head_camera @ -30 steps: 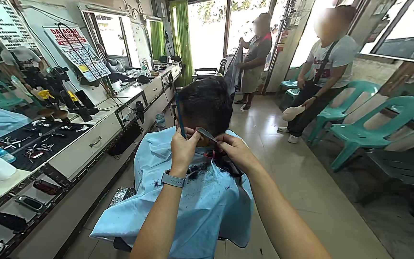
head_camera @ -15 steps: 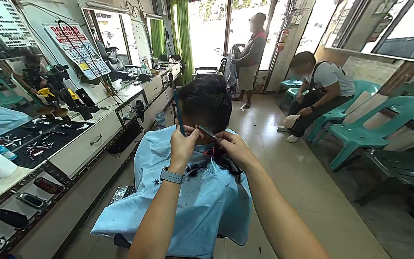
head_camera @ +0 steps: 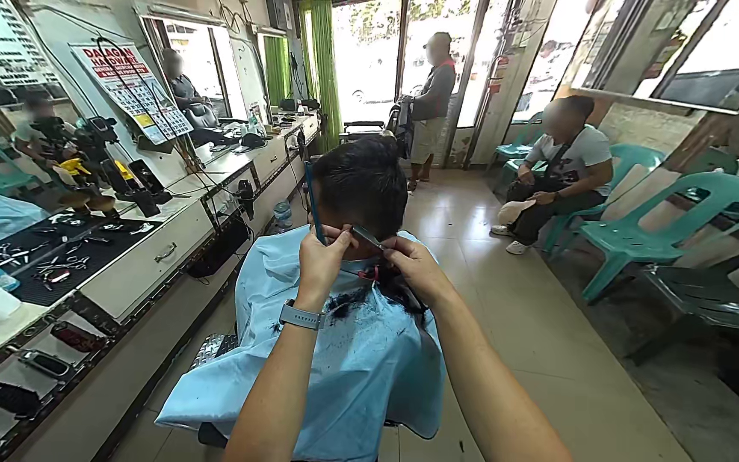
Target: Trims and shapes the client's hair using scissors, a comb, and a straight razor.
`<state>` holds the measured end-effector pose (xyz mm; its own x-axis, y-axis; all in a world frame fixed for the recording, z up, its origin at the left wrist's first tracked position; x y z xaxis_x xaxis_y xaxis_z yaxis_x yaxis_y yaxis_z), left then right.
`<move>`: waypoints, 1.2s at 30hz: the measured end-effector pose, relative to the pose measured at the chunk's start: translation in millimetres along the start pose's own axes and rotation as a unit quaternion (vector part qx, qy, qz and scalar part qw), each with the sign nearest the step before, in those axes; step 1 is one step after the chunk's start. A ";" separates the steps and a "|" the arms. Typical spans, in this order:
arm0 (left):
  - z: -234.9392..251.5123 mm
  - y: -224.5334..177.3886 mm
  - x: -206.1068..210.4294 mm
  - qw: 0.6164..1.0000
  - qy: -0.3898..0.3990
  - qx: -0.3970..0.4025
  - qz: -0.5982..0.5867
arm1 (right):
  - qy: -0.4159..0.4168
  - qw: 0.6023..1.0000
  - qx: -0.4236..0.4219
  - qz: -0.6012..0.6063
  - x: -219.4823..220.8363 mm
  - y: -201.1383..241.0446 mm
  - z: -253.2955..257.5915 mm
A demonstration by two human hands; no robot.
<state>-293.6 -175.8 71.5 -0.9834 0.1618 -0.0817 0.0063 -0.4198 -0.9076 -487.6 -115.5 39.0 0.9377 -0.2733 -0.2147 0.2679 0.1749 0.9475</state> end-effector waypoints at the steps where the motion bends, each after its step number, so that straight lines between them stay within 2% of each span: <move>1: 0.4 0.4 0.2 1.000 -0.002 -0.002 -0.002 | 0.003 1.000 -0.001 0.000 0.1 -1.2 -1.0; 5: 4.4 2.4 -0.5 1.000 -0.015 -0.005 0.004 | 0.021 1.000 0.003 0.003 2.9 0.3 -7.3; 18: 12.5 2.0 2.1 1.000 -0.011 -0.014 -0.019 | -0.008 0.999 -0.002 0.039 -1.5 -1.9 -4.4; 36: 13.7 -0.7 3.1 1.000 -0.004 -0.019 -0.023 | 0.012 0.999 -0.017 0.036 1.4 6.3 0.5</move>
<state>-299.1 -187.2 77.5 -0.9843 0.1728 -0.0370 -0.0315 -0.3775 -0.9255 -484.7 -115.2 44.7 0.9599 -0.2356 -0.1522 0.2063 0.2253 0.9522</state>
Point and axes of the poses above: each hand's wrist, its own z-axis towards the middle knuckle, its own x-axis out of the palm, y = z × x, the point moved 8 cm from there along z, towards the middle knuckle, and after that the axes turned 5 degrees about x, right-handed, at the moved point
